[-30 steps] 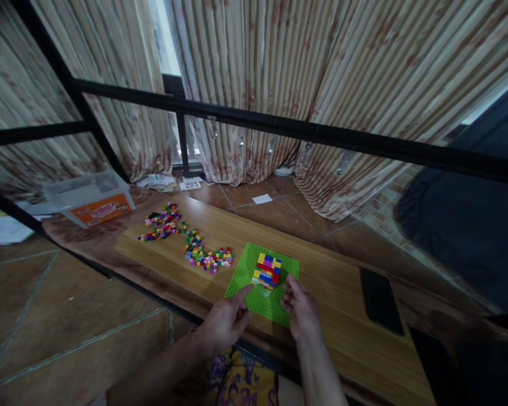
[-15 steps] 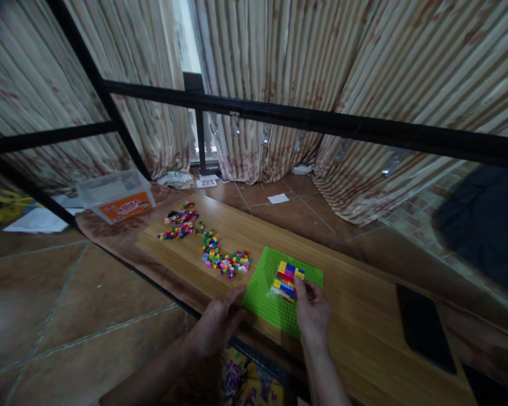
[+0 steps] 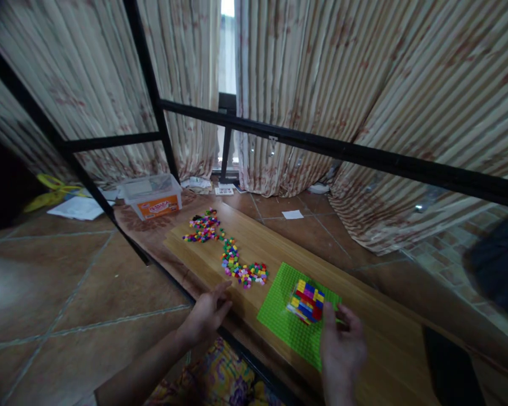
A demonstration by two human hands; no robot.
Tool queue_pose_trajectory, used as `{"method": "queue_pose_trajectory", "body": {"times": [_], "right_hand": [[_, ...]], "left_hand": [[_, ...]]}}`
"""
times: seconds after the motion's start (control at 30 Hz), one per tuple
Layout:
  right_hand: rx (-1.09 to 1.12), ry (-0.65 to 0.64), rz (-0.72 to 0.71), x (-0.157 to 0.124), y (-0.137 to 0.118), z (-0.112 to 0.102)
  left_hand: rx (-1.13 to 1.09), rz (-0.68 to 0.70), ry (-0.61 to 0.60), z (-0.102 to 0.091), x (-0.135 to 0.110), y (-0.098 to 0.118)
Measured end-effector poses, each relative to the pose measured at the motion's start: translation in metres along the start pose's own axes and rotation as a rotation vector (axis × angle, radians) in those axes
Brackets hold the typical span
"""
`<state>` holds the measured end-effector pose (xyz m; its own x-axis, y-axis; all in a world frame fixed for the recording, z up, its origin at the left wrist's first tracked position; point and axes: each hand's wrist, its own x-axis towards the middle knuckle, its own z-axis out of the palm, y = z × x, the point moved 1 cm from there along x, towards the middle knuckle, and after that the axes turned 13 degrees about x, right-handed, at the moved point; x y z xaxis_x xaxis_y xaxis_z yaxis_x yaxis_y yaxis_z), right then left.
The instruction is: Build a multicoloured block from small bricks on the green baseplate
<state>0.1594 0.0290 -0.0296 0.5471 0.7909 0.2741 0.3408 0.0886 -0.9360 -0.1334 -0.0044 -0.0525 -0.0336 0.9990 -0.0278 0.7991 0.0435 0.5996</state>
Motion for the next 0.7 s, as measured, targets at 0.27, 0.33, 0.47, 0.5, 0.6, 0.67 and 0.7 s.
{"method": "queue_pose_trajectory", "body": {"times": [0.27, 0.33, 0.47, 0.5, 0.6, 0.67, 0.7], "right_hand": [[-0.052, -0.612, -0.104, -0.074, -0.042, 0.064], [-0.082, -0.696, -0.141, -0.085, -0.038, 0.083], [-0.128, -0.811, -0.226, -0.088, -0.030, 0.108], [-0.134, -0.837, -0.260, -0.087, -0.031, 0.111], [-0.142, -0.892, -0.352, -0.085, -0.035, 0.120], [-0.157, -0.899, -0.391, -0.083, -0.037, 0.124], [-0.170, -0.896, -0.404, -0.081, -0.037, 0.126]], "left_hand": [[0.049, -0.131, 0.171, -0.024, 0.026, -0.024], [0.094, -0.128, 0.178, -0.027, 0.033, -0.025], [0.243, -0.120, 0.131, -0.031, 0.044, -0.020], [0.279, -0.116, 0.118, -0.031, 0.046, -0.018], [0.339, -0.121, 0.083, -0.031, 0.051, -0.012], [0.349, -0.131, 0.065, -0.029, 0.053, -0.011], [0.349, -0.133, 0.062, -0.029, 0.054, -0.010]]}}
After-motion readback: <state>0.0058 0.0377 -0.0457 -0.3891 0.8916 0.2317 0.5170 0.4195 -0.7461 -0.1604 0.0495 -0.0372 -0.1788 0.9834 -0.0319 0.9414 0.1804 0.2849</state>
